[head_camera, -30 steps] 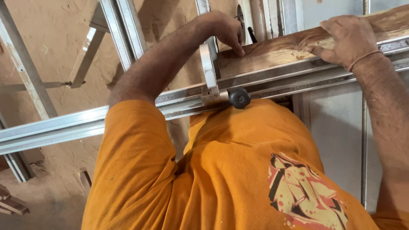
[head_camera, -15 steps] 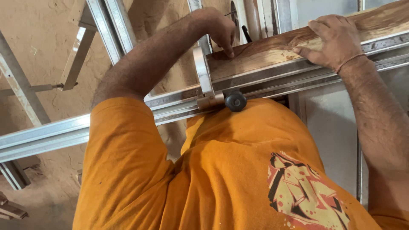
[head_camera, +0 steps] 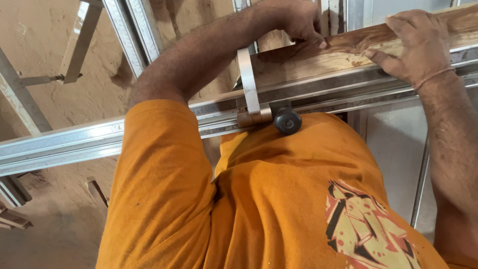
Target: The person places wooden boards on the sliding table of a table saw, aligns each board against the fence, and pushes the sled through the blade to crosscut the boards. They repeat the cutting cycle on several boards, setting cut pieces aside and adjusting the boards between cuts.
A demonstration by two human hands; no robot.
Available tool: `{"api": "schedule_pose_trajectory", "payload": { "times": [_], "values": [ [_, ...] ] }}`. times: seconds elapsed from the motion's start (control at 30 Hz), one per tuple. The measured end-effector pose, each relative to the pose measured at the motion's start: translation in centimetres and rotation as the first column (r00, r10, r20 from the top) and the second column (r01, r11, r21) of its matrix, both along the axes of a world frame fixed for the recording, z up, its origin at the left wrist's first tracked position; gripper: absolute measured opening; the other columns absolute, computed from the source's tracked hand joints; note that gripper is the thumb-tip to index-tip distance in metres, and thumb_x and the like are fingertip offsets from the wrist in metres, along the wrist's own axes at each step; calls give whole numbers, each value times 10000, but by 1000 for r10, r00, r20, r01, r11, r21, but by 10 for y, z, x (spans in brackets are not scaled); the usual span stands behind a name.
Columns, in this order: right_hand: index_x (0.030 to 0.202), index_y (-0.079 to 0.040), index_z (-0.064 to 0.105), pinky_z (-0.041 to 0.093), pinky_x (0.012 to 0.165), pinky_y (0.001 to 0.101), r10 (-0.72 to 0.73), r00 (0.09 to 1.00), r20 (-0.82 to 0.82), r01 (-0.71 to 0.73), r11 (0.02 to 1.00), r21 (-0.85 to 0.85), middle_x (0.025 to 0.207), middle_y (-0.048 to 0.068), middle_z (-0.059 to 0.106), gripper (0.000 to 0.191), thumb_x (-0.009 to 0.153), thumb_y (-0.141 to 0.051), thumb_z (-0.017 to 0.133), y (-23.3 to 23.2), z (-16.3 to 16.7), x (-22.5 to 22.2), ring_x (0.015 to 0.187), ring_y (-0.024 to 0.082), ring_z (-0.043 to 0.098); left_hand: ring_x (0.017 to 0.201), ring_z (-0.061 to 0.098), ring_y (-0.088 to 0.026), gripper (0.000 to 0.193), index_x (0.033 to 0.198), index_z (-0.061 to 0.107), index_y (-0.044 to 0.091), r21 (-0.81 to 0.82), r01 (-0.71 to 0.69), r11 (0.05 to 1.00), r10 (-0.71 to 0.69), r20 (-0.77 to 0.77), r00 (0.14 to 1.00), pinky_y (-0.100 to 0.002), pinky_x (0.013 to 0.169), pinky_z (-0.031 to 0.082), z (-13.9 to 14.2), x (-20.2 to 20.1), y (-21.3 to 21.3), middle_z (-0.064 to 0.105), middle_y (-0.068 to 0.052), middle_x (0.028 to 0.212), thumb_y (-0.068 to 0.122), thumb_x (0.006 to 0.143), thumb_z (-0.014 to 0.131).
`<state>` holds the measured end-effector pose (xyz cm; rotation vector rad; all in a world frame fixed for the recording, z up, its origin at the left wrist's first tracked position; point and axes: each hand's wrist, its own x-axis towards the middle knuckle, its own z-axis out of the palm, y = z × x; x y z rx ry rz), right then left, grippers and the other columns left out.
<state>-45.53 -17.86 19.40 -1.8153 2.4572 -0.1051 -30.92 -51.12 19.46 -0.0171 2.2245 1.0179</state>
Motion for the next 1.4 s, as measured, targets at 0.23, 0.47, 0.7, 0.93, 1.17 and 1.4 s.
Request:
{"api": "schedule_pose_trajectory", "payload": {
  "times": [0.23, 0.47, 0.7, 0.93, 1.17, 1.4],
  "values": [
    [1329, 38, 629, 427, 1205, 512, -54, 995, 82, 57, 998, -35, 1433, 214, 577, 700, 942, -520, 798, 16, 10, 3, 1372, 366, 528, 926, 723, -279, 442, 1108, 781, 92, 84, 185, 979, -176, -105, 979, -456, 827, 594, -49, -16, 6, 756, -164, 1018, 508, 1001, 675],
    [1326, 89, 633, 359, 1219, 524, -154, 980, 127, 154, 988, 6, 1519, 266, 542, 827, 930, -636, 667, 58, 61, -13, 1429, 407, 506, 1107, 724, -268, 464, 1236, 767, 217, 152, 131, 980, -150, 114, 982, -424, 965, 573, -39, -19, 1, 776, -100, 1185, 518, 890, 692],
    [1283, 51, 633, 358, 1214, 513, -200, 975, 94, 198, 980, 30, 1484, 245, 544, 815, 952, -692, 596, 48, 75, -4, 1418, 388, 489, 1001, 746, -236, 518, 1246, 762, 171, 127, 145, 981, -160, 116, 980, -405, 917, 588, 0, -15, -3, 800, -94, 1114, 545, 896, 690],
    [1262, 40, 629, 348, 1210, 509, -217, 971, 96, 215, 976, 28, 1482, 244, 533, 808, 953, -704, 568, 48, 77, -2, 1429, 383, 464, 990, 755, -221, 513, 1242, 776, 161, 140, 175, 974, -192, 118, 974, -367, 898, 592, 1, -15, -4, 817, -93, 1077, 516, 886, 676],
    [1235, 31, 627, 343, 1223, 500, -233, 967, 106, 233, 972, 12, 1489, 236, 526, 770, 974, -688, 547, 49, 76, 0, 1431, 373, 461, 1034, 759, -218, 474, 1232, 764, 119, 216, 88, 972, -125, 167, 978, -372, 934, 579, -1, -11, -4, 818, -95, 1128, 436, 884, 713],
    [1101, 32, 628, 361, 1213, 498, -219, 972, 79, 220, 976, 3, 1466, 251, 532, 675, 1010, -630, 539, 48, 76, 1, 1408, 381, 480, 1051, 754, -231, 464, 1256, 751, 119, 207, 79, 975, -119, 189, 975, -371, 953, 579, 2, -7, -5, 808, -106, 1145, 418, 908, 682]
  ]
}}
